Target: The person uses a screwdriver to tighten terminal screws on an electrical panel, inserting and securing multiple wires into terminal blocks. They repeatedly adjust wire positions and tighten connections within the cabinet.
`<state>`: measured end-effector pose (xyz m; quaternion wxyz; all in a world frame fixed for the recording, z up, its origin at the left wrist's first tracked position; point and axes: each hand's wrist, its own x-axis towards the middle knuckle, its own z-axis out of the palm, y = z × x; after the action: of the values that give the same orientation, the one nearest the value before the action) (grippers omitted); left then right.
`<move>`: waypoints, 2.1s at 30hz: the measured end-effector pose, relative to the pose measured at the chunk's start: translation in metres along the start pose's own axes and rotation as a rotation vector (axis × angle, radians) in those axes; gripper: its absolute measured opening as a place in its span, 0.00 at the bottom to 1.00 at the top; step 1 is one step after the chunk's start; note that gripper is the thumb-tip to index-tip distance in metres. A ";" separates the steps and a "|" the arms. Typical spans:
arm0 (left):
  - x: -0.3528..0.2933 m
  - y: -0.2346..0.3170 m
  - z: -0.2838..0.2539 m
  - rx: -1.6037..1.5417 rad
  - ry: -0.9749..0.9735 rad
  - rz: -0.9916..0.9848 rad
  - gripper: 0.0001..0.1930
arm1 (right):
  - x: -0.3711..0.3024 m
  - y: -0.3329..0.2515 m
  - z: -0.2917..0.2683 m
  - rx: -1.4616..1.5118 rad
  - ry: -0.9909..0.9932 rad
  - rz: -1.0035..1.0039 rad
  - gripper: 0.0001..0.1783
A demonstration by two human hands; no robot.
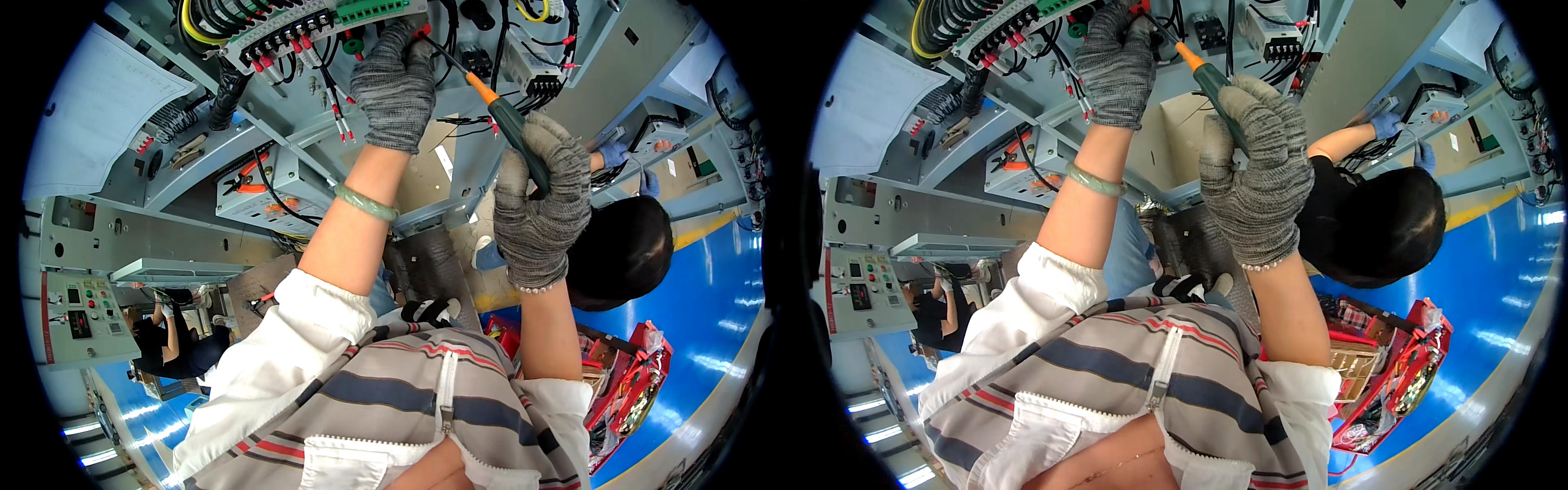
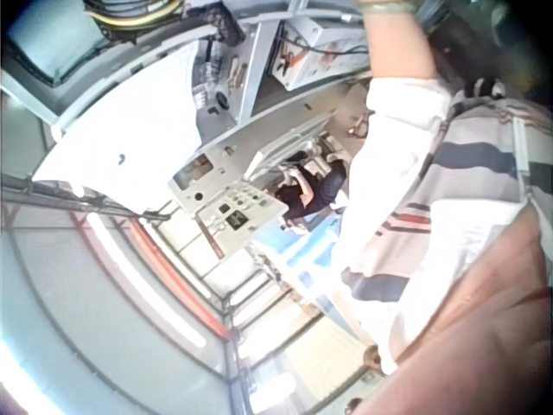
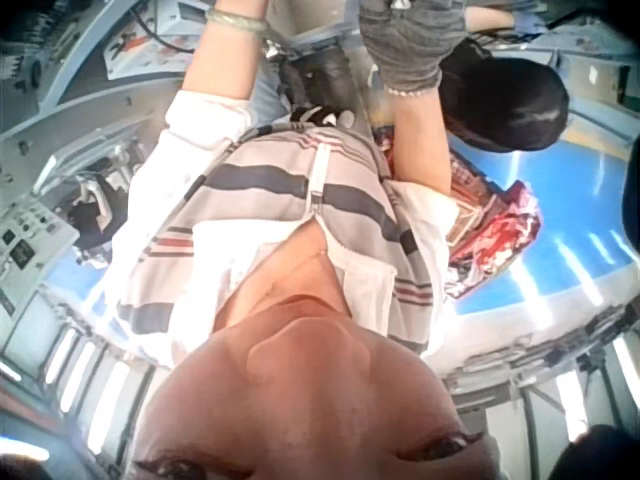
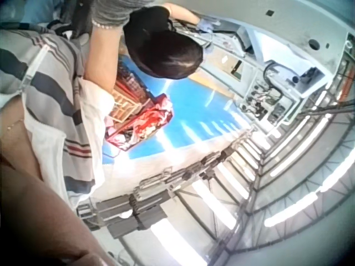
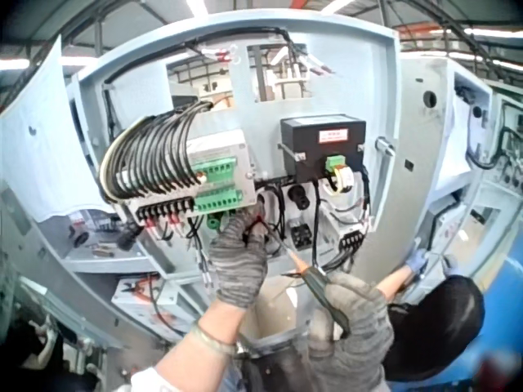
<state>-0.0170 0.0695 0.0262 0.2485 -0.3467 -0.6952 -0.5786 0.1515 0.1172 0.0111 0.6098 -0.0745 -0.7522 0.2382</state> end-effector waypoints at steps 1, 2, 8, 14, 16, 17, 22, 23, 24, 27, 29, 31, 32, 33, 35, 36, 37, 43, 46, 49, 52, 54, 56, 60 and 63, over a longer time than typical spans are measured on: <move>0.001 0.001 0.000 -0.003 -0.001 -0.008 0.12 | -0.001 -0.001 0.001 -0.017 0.005 -0.010 0.15; 0.000 0.001 0.000 -0.010 0.001 -0.021 0.12 | -0.001 -0.006 0.000 -0.090 -0.029 -0.056 0.14; 0.000 -0.004 0.007 0.094 0.096 0.083 0.12 | -0.009 -0.040 -0.001 -0.259 -0.204 -0.140 0.13; -0.001 -0.025 0.010 -0.032 0.016 0.131 0.16 | -0.016 -0.038 0.005 -0.174 -0.055 0.203 0.17; 0.001 -0.021 0.009 -0.132 -0.050 0.055 0.16 | -0.012 -0.042 0.008 -0.115 -0.029 0.383 0.21; 0.001 -0.018 0.008 -0.175 -0.065 0.023 0.16 | -0.012 -0.041 0.013 -0.121 0.065 0.305 0.22; 0.007 -0.022 0.010 -0.194 -0.091 -0.025 0.16 | -0.015 -0.031 0.025 -0.267 0.178 0.041 0.22; 0.007 -0.022 0.010 -0.179 -0.087 -0.033 0.16 | -0.013 -0.025 0.026 -0.319 0.201 -0.030 0.21; 0.008 -0.021 0.010 -0.183 -0.096 -0.039 0.17 | -0.011 -0.021 0.020 -0.352 0.135 0.059 0.19; 0.007 -0.020 0.010 -0.244 -0.102 -0.116 0.16 | -0.003 -0.020 0.012 -0.270 0.051 0.066 0.20; 0.007 -0.024 0.012 -0.189 -0.081 -0.058 0.16 | 0.000 -0.032 0.014 -0.251 0.094 0.142 0.19; 0.006 -0.020 0.014 -0.247 -0.084 -0.109 0.16 | 0.001 -0.040 0.018 -0.277 0.221 0.128 0.19; 0.007 -0.024 0.014 -0.259 -0.092 -0.131 0.16 | 0.000 -0.041 0.021 -0.247 0.222 0.084 0.19; 0.007 -0.026 0.015 -0.260 -0.090 -0.123 0.16 | 0.001 -0.037 0.021 -0.262 0.192 0.043 0.18; 0.006 -0.026 0.015 -0.262 -0.087 -0.107 0.17 | 0.004 -0.026 0.015 -0.296 0.134 -0.038 0.16; 0.005 -0.020 0.011 -0.241 -0.117 -0.149 0.17 | 0.008 -0.022 0.008 -0.372 0.084 0.007 0.14; 0.006 -0.020 0.011 -0.242 -0.124 -0.169 0.17 | 0.011 -0.018 0.005 -0.324 0.080 0.019 0.15; 0.006 -0.019 0.013 -0.149 -0.078 -0.118 0.17 | 0.007 -0.035 0.006 -0.351 0.112 0.198 0.20; 0.007 -0.028 0.015 -0.235 -0.086 -0.122 0.17 | 0.004 -0.026 0.010 -0.276 0.060 0.024 0.23; 0.006 -0.021 0.017 -0.312 -0.066 -0.205 0.18 | 0.011 -0.009 0.002 -0.302 -0.011 0.016 0.21; 0.011 -0.004 0.016 -0.450 -0.069 -0.432 0.18 | 0.007 0.007 0.009 -0.172 0.068 0.027 0.22; 0.010 -0.010 0.015 -0.402 -0.055 -0.377 0.18 | 0.003 -0.012 0.004 -0.179 0.050 0.114 0.22; 0.005 -0.018 0.015 -0.269 -0.042 -0.168 0.18 | 0.001 -0.030 0.008 -0.201 0.090 0.096 0.22; 0.006 -0.019 0.014 -0.240 -0.053 -0.136 0.16 | -0.003 -0.016 0.010 -0.244 -0.061 -0.046 0.20; 0.008 -0.022 0.015 -0.249 -0.060 -0.164 0.16 | 0.011 -0.006 0.000 -0.155 -0.072 0.037 0.20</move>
<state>-0.0380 0.0841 0.0152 0.1347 -0.3339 -0.6513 -0.6680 0.1496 0.1167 0.0238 0.5704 -0.1267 -0.7883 0.1931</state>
